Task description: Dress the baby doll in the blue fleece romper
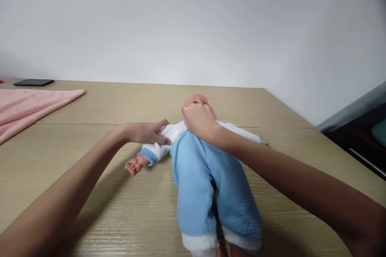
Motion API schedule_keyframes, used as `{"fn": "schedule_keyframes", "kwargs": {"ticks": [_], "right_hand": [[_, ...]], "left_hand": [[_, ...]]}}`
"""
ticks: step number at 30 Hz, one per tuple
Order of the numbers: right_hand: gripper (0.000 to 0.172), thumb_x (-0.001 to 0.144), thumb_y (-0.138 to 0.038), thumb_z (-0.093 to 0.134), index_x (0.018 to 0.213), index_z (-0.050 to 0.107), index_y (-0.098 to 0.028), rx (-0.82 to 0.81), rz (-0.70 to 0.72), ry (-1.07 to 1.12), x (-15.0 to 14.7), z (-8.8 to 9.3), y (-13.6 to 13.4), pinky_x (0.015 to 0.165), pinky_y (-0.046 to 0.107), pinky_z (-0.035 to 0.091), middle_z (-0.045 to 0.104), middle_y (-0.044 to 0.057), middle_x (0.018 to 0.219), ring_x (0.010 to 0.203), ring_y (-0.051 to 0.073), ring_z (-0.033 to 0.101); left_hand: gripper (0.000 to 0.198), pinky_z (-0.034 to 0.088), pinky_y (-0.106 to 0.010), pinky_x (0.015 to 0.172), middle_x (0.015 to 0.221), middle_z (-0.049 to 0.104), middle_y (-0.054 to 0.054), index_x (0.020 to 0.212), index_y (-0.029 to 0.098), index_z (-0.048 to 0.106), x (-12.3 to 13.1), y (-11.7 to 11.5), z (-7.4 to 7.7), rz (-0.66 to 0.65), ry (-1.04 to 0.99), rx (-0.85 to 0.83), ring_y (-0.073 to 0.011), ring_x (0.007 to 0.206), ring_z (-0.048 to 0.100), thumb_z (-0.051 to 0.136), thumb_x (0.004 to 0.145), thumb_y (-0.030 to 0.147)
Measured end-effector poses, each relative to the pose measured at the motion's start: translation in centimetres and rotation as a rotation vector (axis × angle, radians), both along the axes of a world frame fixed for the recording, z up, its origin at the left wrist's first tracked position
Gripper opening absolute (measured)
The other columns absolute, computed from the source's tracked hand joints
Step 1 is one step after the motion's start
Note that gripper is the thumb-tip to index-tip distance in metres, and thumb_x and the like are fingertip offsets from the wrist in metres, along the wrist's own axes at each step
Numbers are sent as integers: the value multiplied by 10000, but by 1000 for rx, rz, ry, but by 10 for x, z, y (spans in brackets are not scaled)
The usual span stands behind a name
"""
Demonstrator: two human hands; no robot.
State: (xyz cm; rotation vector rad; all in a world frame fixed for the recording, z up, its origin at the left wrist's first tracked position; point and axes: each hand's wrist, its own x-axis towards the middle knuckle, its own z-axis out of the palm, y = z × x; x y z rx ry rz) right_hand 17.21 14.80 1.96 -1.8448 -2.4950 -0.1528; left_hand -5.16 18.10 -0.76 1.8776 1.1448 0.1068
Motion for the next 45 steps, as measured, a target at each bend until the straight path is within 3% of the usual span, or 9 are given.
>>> {"fn": "schedule_keyframes", "kwargs": {"ticks": [5,11,17,21,24,28,36,40,45], "right_hand": [[277,1009,-93,603,1186,816,-109,-4,-2,19,8,3,-1,955,416,603,829,237,1247,1193,376,777],[369,1097,-441,619,1263,766,-147,-47,23,187,29,7,-9,1027,432,567,807,194,1323,1264,376,738],[458,1108,-608,554,1242,768,-227,-287,16,460,89,12,-33,952,389,547,807,124,1334,1174,328,746],[498,1061,-698,584,1126,758,-235,-340,35,500,138,-4,-52,786,364,517,823,70,1082,961,290,735],[415,1085,-633,582,1061,732,-246,-196,60,544,165,-30,-71,798,381,516,777,46,957,889,268,707],[286,1066,-448,676,1282,707,-263,222,120,454,195,-67,-101,1088,531,509,747,119,1302,1217,357,684],[620,1007,-514,771,1542,540,-302,202,-31,617,251,-119,-122,1133,624,564,651,162,1489,1370,416,641],[495,993,-478,773,1441,637,-316,205,-67,628,259,-120,-118,1144,670,540,709,144,1427,1349,430,650],[452,927,-463,853,1320,715,-290,101,-112,774,254,-113,-125,971,521,630,769,117,1272,1121,352,755]], "left_hand": [[559,401,-296,642,778,742,13,1148,267,721,2,-2,4,-19,88,90,-244,699,648,919,737,590],[676,420,-310,658,924,788,-41,1282,265,693,-2,4,-6,-44,148,91,-286,789,688,839,791,707],[612,434,-326,720,898,789,-48,1186,253,740,-3,6,-10,-24,103,68,-294,806,681,899,767,669],[670,492,-358,841,1146,822,-112,1261,228,736,-3,8,-11,-67,111,87,-371,1052,731,859,810,708],[762,533,-396,940,1314,795,-141,1412,217,684,-3,9,-10,-88,91,100,-401,1198,723,828,848,709],[632,536,-448,1096,1554,665,-127,1500,259,590,3,3,-3,-136,-22,246,-359,1398,635,642,1028,676],[258,429,-486,1249,1384,716,-103,1301,227,697,108,-51,23,-365,-213,823,-302,1393,589,584,1146,400],[250,481,-485,1136,1320,773,-129,1267,164,728,169,-45,10,-465,-11,863,-325,1262,660,649,1121,351],[204,477,-502,1043,1192,829,-99,1153,184,767,189,-32,-10,-470,93,849,-360,1184,653,716,1076,365]]}}
